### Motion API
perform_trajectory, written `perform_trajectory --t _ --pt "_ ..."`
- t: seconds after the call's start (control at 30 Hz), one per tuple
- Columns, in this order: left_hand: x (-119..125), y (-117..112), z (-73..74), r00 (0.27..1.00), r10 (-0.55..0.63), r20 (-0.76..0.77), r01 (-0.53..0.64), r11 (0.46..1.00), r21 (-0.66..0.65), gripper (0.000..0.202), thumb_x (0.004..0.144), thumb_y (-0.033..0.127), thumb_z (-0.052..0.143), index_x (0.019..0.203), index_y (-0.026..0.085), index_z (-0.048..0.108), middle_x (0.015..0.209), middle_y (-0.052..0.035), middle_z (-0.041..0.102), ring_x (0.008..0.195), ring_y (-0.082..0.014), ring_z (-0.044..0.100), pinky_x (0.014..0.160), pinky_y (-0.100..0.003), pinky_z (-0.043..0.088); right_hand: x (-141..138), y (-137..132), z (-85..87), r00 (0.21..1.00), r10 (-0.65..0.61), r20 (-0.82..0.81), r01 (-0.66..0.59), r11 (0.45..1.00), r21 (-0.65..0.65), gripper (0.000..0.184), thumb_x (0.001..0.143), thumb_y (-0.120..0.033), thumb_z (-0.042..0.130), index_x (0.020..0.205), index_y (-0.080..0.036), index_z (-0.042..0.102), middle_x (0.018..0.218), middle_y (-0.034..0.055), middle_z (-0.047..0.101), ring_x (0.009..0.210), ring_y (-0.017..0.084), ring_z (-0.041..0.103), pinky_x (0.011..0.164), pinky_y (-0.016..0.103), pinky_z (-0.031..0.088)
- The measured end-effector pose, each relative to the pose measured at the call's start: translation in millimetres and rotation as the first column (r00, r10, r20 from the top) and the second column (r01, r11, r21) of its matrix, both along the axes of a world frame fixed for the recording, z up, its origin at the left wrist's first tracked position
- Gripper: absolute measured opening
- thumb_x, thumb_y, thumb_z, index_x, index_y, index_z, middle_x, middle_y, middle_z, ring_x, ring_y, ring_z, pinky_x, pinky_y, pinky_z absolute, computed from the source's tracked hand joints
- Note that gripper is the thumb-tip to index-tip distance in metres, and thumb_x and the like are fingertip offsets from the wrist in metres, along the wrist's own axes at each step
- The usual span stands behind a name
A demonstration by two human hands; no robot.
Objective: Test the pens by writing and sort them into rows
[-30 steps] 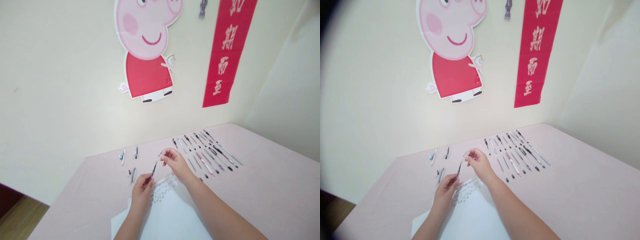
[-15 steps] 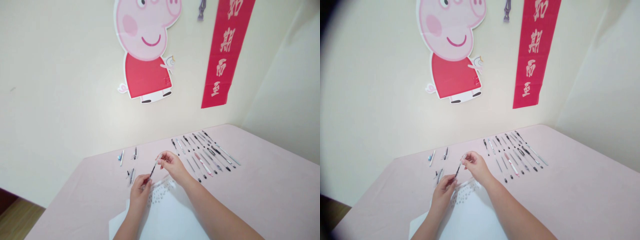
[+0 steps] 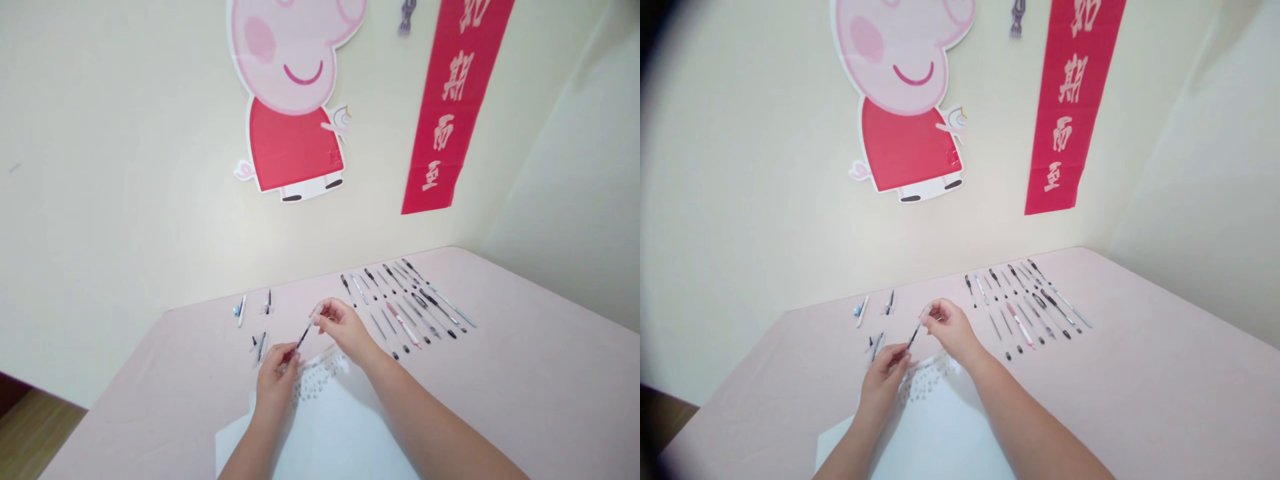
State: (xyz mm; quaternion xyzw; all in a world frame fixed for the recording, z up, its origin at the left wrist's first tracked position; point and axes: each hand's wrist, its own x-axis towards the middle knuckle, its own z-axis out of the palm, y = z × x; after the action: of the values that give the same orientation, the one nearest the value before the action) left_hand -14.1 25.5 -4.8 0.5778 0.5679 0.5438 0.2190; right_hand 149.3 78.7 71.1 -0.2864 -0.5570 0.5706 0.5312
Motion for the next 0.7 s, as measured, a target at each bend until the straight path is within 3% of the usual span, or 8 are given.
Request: perform_trajectory --t 0.23,0.7 --pt "0.7 -0.3 0.9 1.000 0.003 0.004 -0.003 1.000 -0.009 0.020 0.070 0.032 0.060 0.084 0.019 0.068 0.084 -0.0052 0.065 0.079 -0.0205 0.062 0.074 -0.038 0.052 0.3 1.3 -1.4 0.999 0.004 -0.035 -0.004 1.000 -0.018 0.021 0.067 -0.033 0.069 0.072 -0.018 0.056 0.068 -0.0016 0.054 0.063 0.011 0.049 0.054 0.022 0.044" --pt "2.9 -1.8 4.2 1.000 0.000 -0.012 0.000 0.999 0.044 0.019 0.071 0.030 0.061 0.084 0.019 0.068 0.083 -0.0049 0.066 0.078 -0.0200 0.063 0.072 -0.036 0.053 -0.5 -3.0 -0.5 0.996 -0.013 0.086 0.009 0.999 0.052 0.018 0.070 -0.034 0.066 0.074 -0.020 0.055 0.075 -0.0003 0.057 0.067 0.012 0.051 0.056 0.023 0.044"
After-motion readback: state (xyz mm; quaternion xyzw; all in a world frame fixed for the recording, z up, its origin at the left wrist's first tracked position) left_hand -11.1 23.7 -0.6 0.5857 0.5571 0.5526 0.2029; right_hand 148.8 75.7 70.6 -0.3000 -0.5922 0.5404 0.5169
